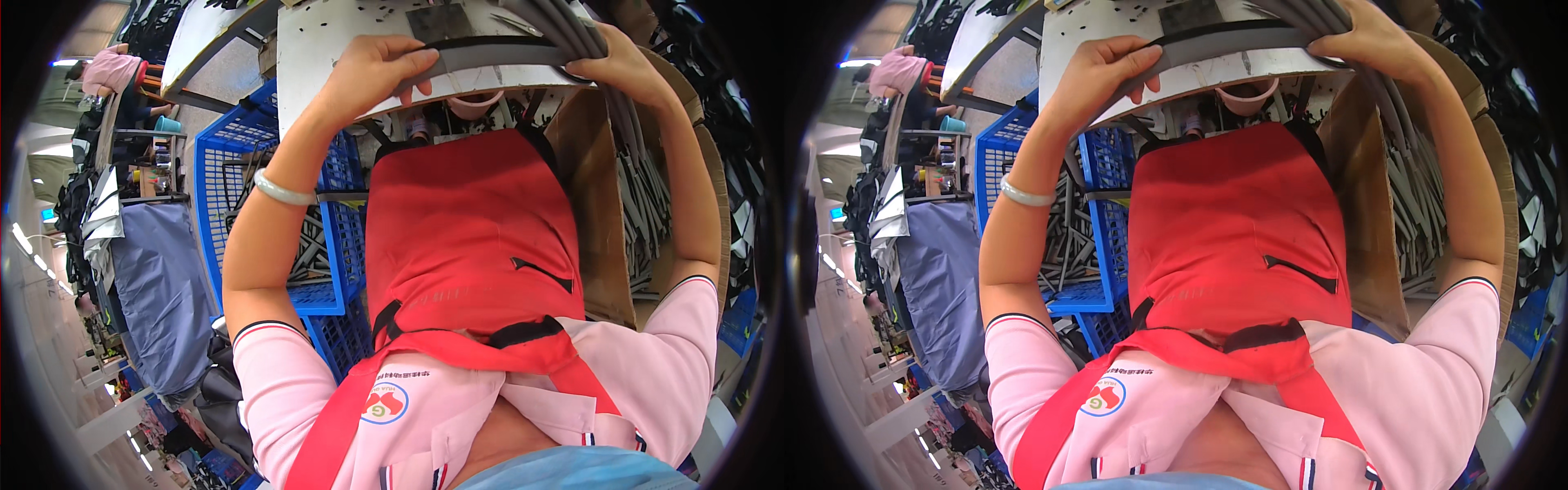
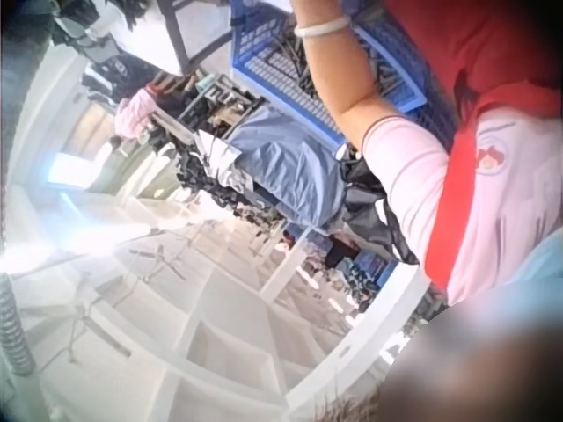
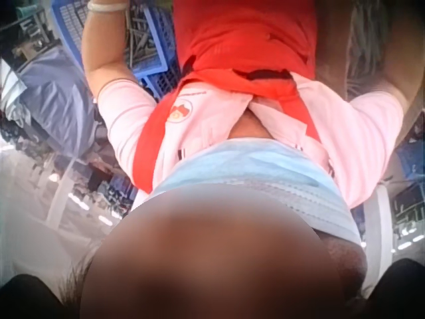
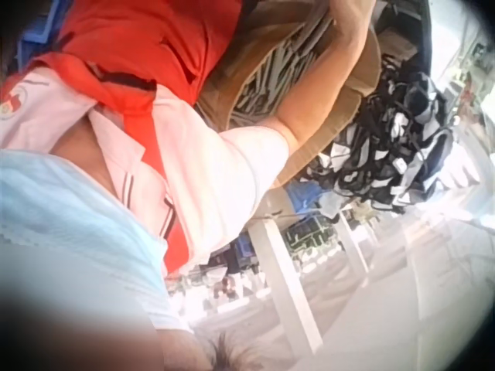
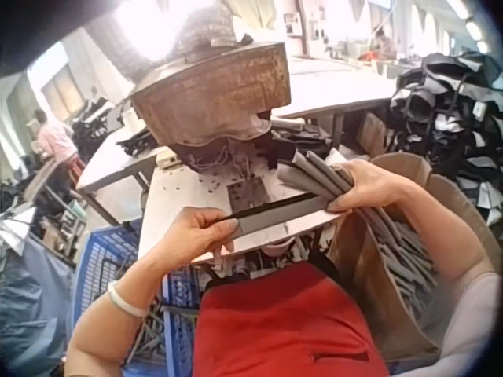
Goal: The person is cutting and processing gray plastic or rubber strips using scissors at an industrial workbench.
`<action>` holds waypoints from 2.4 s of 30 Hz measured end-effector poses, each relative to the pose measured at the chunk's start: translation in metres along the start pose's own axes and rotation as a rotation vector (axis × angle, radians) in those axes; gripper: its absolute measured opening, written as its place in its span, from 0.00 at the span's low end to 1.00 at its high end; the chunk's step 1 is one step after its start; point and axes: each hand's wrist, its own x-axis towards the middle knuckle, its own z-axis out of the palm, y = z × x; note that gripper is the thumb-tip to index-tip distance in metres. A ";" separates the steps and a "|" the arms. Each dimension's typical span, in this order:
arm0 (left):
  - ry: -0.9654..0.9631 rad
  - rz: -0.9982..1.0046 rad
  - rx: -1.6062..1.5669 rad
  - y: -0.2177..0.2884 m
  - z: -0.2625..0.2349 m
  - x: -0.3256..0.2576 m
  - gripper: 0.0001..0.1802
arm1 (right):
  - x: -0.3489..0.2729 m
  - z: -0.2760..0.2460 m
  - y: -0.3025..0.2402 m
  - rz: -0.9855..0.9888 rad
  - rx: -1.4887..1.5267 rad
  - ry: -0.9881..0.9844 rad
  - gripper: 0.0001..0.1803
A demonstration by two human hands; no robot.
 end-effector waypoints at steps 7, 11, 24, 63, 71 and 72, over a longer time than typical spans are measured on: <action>0.057 0.089 -0.019 0.005 -0.001 0.034 0.16 | 0.013 -0.021 0.010 -0.017 -0.035 0.056 0.27; 0.105 0.075 -0.006 0.001 -0.002 0.046 0.16 | 0.026 -0.021 0.021 -0.008 -0.029 0.056 0.28; 0.130 0.025 -0.147 -0.025 -0.020 0.104 0.09 | 0.044 -0.027 0.005 0.099 -0.028 0.098 0.19; 0.190 0.138 0.125 -0.020 -0.010 0.019 0.17 | -0.003 -0.017 0.022 0.109 0.038 -0.026 0.23; 0.235 0.074 0.106 -0.014 -0.022 0.040 0.15 | 0.021 -0.027 0.026 0.071 0.112 0.016 0.22; 0.233 0.086 0.096 -0.013 -0.022 0.041 0.15 | 0.023 -0.029 0.026 0.068 0.111 0.018 0.22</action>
